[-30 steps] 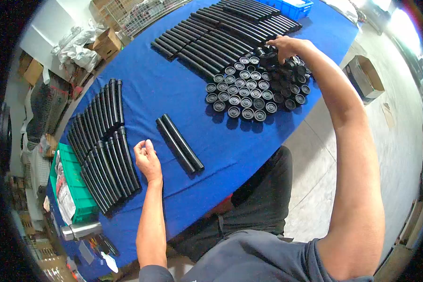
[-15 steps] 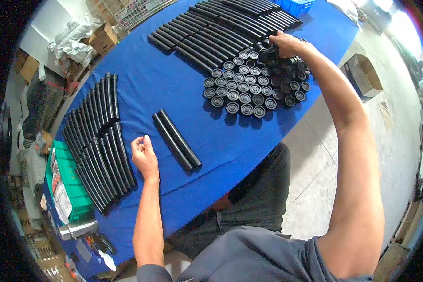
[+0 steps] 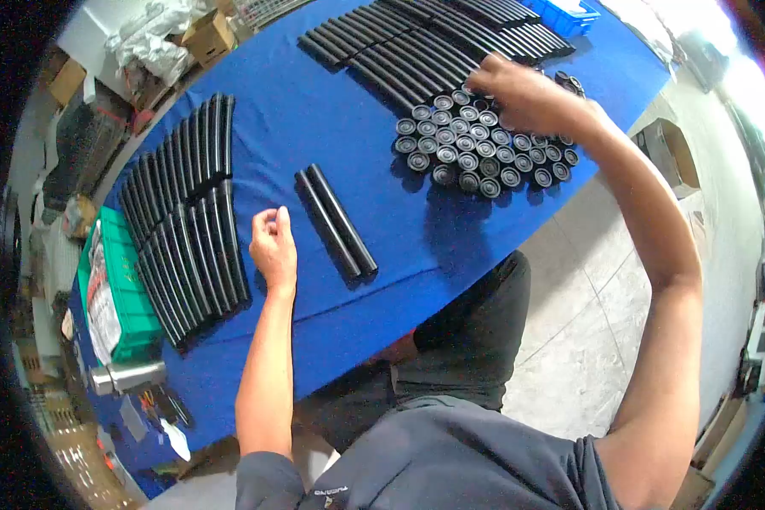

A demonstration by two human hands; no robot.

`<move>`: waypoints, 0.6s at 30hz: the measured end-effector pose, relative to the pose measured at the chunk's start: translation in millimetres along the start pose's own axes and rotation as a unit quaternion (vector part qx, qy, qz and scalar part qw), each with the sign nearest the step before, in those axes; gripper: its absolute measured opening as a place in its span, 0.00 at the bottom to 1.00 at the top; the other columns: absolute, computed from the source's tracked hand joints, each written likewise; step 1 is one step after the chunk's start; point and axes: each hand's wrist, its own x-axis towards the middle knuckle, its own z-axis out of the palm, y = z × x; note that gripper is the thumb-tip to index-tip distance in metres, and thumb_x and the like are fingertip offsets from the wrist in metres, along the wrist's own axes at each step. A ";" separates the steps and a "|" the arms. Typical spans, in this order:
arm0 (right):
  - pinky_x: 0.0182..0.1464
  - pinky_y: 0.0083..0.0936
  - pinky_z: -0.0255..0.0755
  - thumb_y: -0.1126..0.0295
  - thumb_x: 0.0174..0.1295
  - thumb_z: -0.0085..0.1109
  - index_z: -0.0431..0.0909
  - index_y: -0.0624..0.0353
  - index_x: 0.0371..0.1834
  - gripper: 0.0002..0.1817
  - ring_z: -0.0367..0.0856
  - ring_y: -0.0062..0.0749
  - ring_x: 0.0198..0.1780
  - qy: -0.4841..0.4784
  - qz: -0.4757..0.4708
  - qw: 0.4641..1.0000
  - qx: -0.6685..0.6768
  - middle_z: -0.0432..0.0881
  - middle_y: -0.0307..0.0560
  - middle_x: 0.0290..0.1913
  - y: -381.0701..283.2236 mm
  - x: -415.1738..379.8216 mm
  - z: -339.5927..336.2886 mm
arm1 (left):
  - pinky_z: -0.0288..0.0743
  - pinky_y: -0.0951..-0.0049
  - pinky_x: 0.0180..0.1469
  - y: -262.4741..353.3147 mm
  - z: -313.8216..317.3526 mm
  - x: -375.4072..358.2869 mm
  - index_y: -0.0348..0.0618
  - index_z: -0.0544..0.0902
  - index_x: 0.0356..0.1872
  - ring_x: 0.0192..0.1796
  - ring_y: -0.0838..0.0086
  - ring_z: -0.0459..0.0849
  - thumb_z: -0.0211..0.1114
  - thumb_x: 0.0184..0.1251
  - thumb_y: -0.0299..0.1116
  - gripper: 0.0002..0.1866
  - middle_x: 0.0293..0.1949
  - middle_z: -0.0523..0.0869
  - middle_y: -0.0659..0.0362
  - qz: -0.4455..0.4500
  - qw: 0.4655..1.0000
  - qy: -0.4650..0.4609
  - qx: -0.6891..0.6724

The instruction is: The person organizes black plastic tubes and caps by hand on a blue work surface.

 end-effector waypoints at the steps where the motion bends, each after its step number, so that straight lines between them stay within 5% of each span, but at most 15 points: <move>1: 0.56 0.39 0.78 0.83 0.46 0.65 0.72 0.55 0.59 0.32 0.76 0.53 0.58 -0.026 -0.029 0.999 -0.001 0.71 0.57 0.54 -33.8 -2.7 1.6 | 0.75 0.62 0.32 0.8 0.2 0.2 0.41 0.83 0.41 0.25 0.67 0.83 0.67 0.71 0.47 0.17 0.22 0.83 0.56 0.000 1.000 -0.001 0.004; 3: 0.55 0.38 0.80 0.80 0.50 0.64 0.73 0.56 0.59 0.29 0.76 0.49 0.59 -0.120 -0.065 0.990 -0.030 0.71 0.55 0.53 -90.3 -5.3 8.0 | 0.75 0.59 0.32 -1.7 0.7 0.1 0.42 0.82 0.42 0.26 0.62 0.85 0.67 0.71 0.48 0.18 0.21 0.84 0.57 0.004 1.000 -0.002 0.012; 7: 0.50 0.37 0.80 0.73 0.56 0.63 0.75 0.55 0.55 0.21 0.78 0.43 0.56 -0.099 -0.170 0.977 -0.088 0.72 0.51 0.53 -137.4 -3.1 49.8 | 0.76 0.58 0.32 -4.5 0.8 -0.5 0.43 0.82 0.42 0.27 0.60 0.86 0.67 0.70 0.49 0.18 0.21 0.84 0.57 0.008 1.000 0.001 0.007; 15: 0.45 0.32 0.78 0.71 0.51 0.69 0.79 0.59 0.47 0.19 0.78 0.40 0.54 -0.104 -0.117 0.974 -0.163 0.73 0.50 0.52 -146.7 14.1 95.3 | 0.76 0.63 0.33 -3.4 -1.7 -0.7 0.42 0.84 0.40 0.26 0.66 0.85 0.68 0.69 0.51 0.20 0.23 0.85 0.56 0.001 1.000 -0.006 -0.008; 18: 0.45 0.31 0.78 0.72 0.49 0.70 0.79 0.59 0.47 0.20 0.78 0.40 0.54 -0.112 -0.104 0.971 -0.182 0.74 0.50 0.52 -151.8 17.2 97.9 | 0.76 0.58 0.32 -7.1 0.1 -0.4 0.44 0.82 0.39 0.27 0.60 0.86 0.68 0.68 0.50 0.18 0.22 0.85 0.58 0.009 1.000 0.000 -0.024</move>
